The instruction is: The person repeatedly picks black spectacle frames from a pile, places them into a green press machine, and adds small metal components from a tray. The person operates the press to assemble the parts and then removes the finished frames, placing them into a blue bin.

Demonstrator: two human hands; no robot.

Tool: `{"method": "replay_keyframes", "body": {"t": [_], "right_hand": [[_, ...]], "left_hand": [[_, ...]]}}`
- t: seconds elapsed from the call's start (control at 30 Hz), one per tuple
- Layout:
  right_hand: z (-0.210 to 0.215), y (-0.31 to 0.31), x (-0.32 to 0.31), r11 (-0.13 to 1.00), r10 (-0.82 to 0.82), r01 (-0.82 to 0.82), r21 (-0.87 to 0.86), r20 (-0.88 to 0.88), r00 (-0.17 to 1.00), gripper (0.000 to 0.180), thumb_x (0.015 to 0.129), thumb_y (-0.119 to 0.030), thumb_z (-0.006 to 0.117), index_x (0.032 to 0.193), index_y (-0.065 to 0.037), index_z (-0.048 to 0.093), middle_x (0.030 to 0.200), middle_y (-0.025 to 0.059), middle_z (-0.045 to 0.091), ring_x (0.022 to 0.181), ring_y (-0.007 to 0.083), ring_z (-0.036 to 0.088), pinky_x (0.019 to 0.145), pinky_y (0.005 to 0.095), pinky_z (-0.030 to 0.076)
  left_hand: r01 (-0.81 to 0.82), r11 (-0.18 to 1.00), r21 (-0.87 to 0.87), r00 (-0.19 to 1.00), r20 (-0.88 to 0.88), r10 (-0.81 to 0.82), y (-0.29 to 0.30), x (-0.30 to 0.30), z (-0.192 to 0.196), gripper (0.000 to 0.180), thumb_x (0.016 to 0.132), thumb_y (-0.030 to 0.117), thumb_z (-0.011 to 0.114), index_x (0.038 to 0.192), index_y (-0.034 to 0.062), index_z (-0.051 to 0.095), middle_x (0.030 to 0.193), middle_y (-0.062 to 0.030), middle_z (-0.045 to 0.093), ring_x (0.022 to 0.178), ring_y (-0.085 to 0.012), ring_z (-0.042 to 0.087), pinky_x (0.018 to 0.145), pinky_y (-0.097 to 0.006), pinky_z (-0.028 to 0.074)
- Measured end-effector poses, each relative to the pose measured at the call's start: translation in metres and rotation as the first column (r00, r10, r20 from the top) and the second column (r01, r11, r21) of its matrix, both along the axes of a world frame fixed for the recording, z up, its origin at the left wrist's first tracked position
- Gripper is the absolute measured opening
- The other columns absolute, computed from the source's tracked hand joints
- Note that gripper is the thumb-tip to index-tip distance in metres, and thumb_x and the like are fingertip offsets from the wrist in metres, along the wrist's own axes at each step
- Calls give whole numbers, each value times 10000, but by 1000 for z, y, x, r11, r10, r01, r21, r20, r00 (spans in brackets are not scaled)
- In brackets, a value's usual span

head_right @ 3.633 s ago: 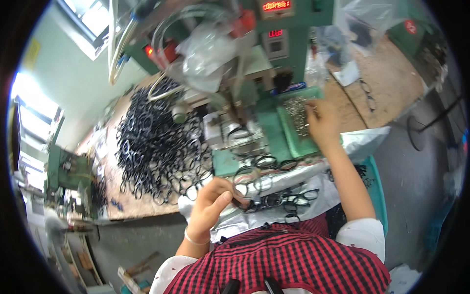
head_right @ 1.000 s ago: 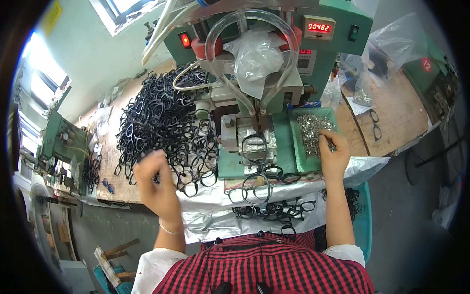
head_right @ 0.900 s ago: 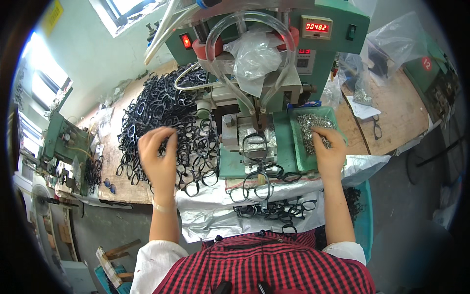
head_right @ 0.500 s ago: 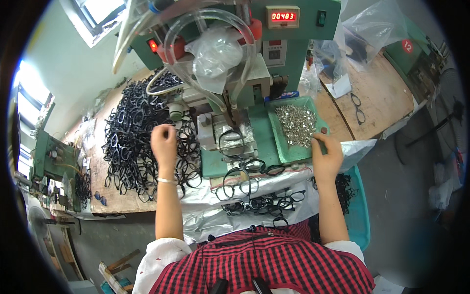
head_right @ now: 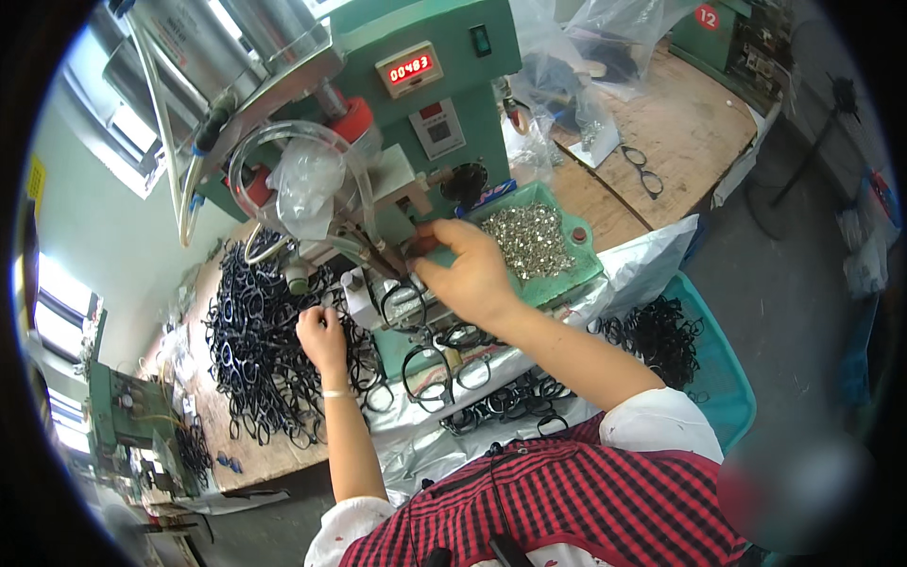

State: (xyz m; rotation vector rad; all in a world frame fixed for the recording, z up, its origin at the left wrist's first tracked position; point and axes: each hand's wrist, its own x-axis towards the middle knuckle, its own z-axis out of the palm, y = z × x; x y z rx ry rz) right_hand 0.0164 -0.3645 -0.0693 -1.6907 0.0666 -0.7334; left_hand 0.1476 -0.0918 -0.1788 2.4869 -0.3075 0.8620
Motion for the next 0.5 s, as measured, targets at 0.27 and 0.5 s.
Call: {"method": "replay_keyframes", "body": {"t": [0.27, 0.5], "right_hand": [[-9, 16, -6, 981, 31, -43, 187, 67, 997, 462, 782, -7, 714, 1213, 9, 549, 842, 49, 670, 835, 110, 626, 815, 263, 476], [18, 24, -10, 910, 148, -141, 389, 11, 989, 534, 819, -11, 702, 1310, 26, 495, 946, 74, 711, 890, 111, 644, 852, 273, 492]], "left_hand": [[174, 541, -823, 966, 37, -254, 8, -51, 62, 154, 1044, 227, 555, 1027, 78, 518, 881, 18, 569, 738, -43, 483, 636, -205, 401], [674, 373, -638, 738, 568, -364, -31, -110, 149, 273, 1076, 230, 416, 1190, 2, 511, 1049, -182, 629, 869, -255, 662, 708, -297, 592]]}}
